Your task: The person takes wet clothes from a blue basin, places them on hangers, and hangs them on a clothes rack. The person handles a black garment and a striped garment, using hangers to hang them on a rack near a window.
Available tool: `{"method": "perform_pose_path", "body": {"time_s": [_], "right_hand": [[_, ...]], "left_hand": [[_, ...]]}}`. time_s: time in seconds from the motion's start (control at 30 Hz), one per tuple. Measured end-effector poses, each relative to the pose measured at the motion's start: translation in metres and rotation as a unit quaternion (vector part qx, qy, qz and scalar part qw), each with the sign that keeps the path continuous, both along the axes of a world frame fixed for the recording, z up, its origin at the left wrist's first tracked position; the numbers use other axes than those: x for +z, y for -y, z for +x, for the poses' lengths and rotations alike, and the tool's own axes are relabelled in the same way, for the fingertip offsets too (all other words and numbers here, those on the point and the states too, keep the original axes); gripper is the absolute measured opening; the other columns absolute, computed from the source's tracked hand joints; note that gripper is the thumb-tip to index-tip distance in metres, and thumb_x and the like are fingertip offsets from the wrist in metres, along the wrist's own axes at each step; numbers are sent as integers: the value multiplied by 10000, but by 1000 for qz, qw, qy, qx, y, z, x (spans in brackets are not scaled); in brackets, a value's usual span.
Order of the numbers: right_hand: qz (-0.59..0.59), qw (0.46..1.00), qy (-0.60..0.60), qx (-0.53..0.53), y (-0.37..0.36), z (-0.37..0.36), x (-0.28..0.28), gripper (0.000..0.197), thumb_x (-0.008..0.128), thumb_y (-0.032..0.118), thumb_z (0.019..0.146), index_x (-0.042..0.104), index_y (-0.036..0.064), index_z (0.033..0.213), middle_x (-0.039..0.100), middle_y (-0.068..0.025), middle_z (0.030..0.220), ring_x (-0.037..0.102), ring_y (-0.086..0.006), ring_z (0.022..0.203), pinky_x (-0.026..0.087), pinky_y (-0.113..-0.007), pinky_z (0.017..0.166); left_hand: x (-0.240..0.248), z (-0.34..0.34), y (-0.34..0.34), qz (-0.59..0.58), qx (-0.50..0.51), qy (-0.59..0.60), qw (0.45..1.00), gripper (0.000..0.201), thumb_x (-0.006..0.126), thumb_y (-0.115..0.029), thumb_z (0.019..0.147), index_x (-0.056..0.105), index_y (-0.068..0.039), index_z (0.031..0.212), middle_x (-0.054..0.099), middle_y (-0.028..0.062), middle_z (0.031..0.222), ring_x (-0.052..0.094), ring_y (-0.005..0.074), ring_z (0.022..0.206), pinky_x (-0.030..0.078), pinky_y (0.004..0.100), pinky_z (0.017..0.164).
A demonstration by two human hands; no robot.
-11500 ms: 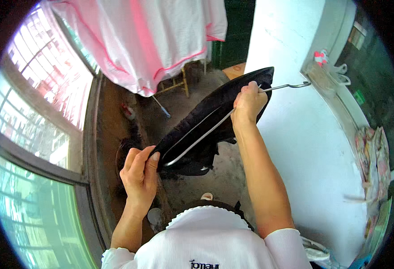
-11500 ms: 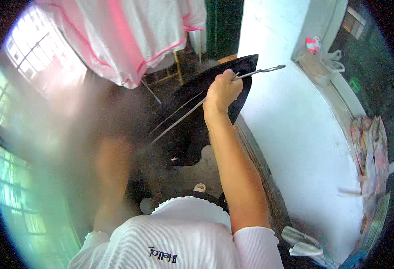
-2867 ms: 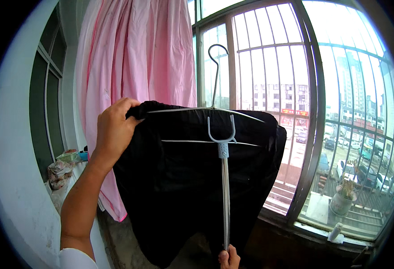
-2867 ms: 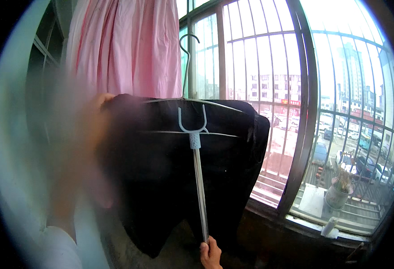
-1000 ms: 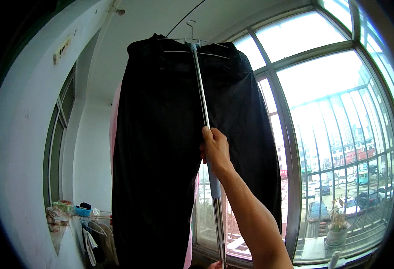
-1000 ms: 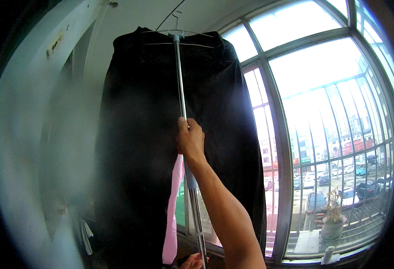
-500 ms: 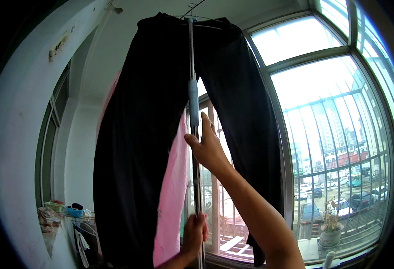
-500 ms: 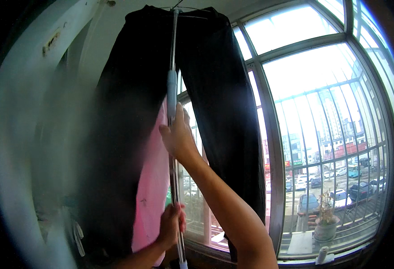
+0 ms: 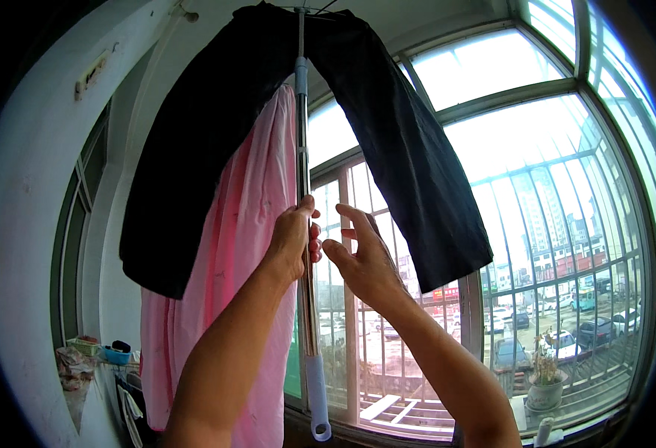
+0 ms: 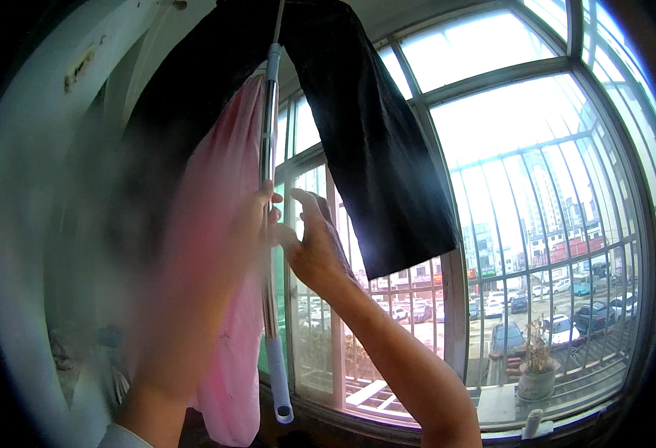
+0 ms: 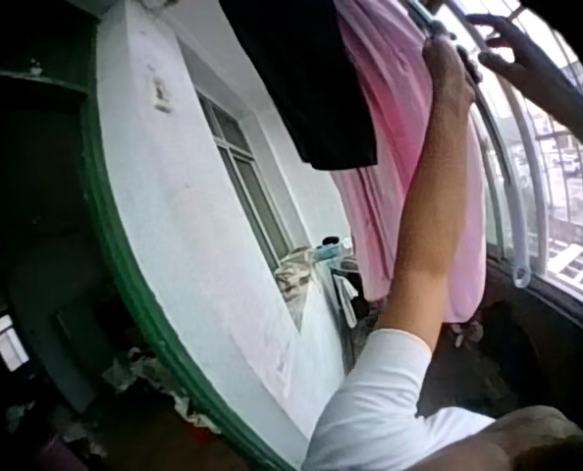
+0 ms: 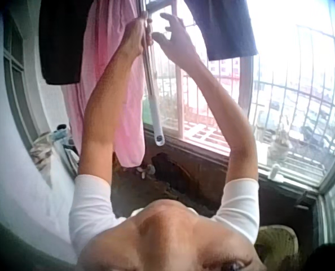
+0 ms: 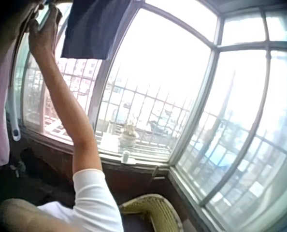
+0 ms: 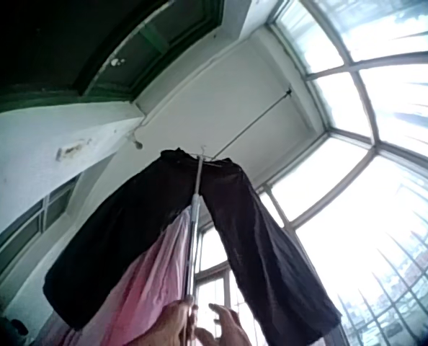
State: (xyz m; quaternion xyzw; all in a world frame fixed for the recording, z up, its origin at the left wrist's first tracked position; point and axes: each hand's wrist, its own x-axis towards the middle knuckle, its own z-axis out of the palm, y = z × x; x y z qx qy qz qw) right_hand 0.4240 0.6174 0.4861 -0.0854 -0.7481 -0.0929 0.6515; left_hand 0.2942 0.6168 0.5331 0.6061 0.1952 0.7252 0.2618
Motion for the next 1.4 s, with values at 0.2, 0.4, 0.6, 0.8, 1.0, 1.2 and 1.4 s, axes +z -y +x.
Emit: {"method": "perform_pose_path", "body": {"time_s": [0.2, 0.4, 0.6, 0.8, 1.0, 1.2, 1.4], "right_hand": [[25, 999, 2, -21, 1, 6, -1, 501, 577, 243, 869, 414, 32, 1293, 428, -164, 1278, 531, -263, 1085, 469, -313, 700], [-25, 1000, -13, -10, 5, 17, -17, 425, 574, 148, 851, 438, 19, 1232, 451, -188, 1237, 546, -301, 1019, 453, -357, 856], [-69, 997, -10, -41, 1, 27, -32, 419, 577, 158, 865, 443, 2, 1231, 461, -197, 1215, 565, -292, 1017, 461, -366, 856], [-102, 994, -18, -35, -10, 17, -46, 436, 587, 147, 855, 441, -13, 1233, 501, -206, 1183, 577, -298, 1033, 468, -370, 853], [-67, 996, -2, -60, -26, 3, -72, 528, 587, 103, 789, 404, 37, 1280, 483, -226, 1212, 523, -344, 1085, 427, -404, 926], [-202, 978, -38, 23, -28, -10, -124, 764, 646, 349, 828, 229, 88, 1413, 400, -220, 1338, 412, -314, 1242, 375, -429, 973], [-277, 939, -167, 119, -31, -5, -172, 400, 597, 231, 881, 414, 26, 1172, 521, -82, 969, 564, -147, 809, 500, -264, 649]], "left_hand": [[33, -4, 0, -32, 0, -13, 999, 315, 450, -369, 945, 462, -54, 940, 387, -2, 597, 343, 105, 412, 282, 272, 355], [28, 11, -15, -34, -9, -15, 999, 337, 449, -393, 942, 465, -57, 918, 381, -1, 587, 338, 109, 416, 290, 280, 364], [-13, 20, -28, -13, -28, -35, 999, 335, 438, -373, 947, 478, -41, 972, 406, 5, 587, 384, 105, 400, 319, 272, 347], [-35, 22, -40, -30, -55, -24, 998, 337, 445, -393, 943, 477, -59, 969, 430, 4, 606, 403, 105, 418, 353, 267, 361], [-100, 21, -62, 3, -150, 5, 989, 254, 558, -368, 892, 497, -123, 917, 473, 15, 715, 442, 106, 525, 384, 254, 445], [-255, 16, -66, -39, -35, -143, 988, 319, 387, -362, 972, 374, -64, 859, 439, 23, 590, 445, 102, 480, 373, 252, 450], [-428, 13, -55, -119, -31, -182, 976, 284, 513, -337, 941, 421, -90, 1046, 448, 9, 685, 481, 100, 591, 435, 264, 550]]}}
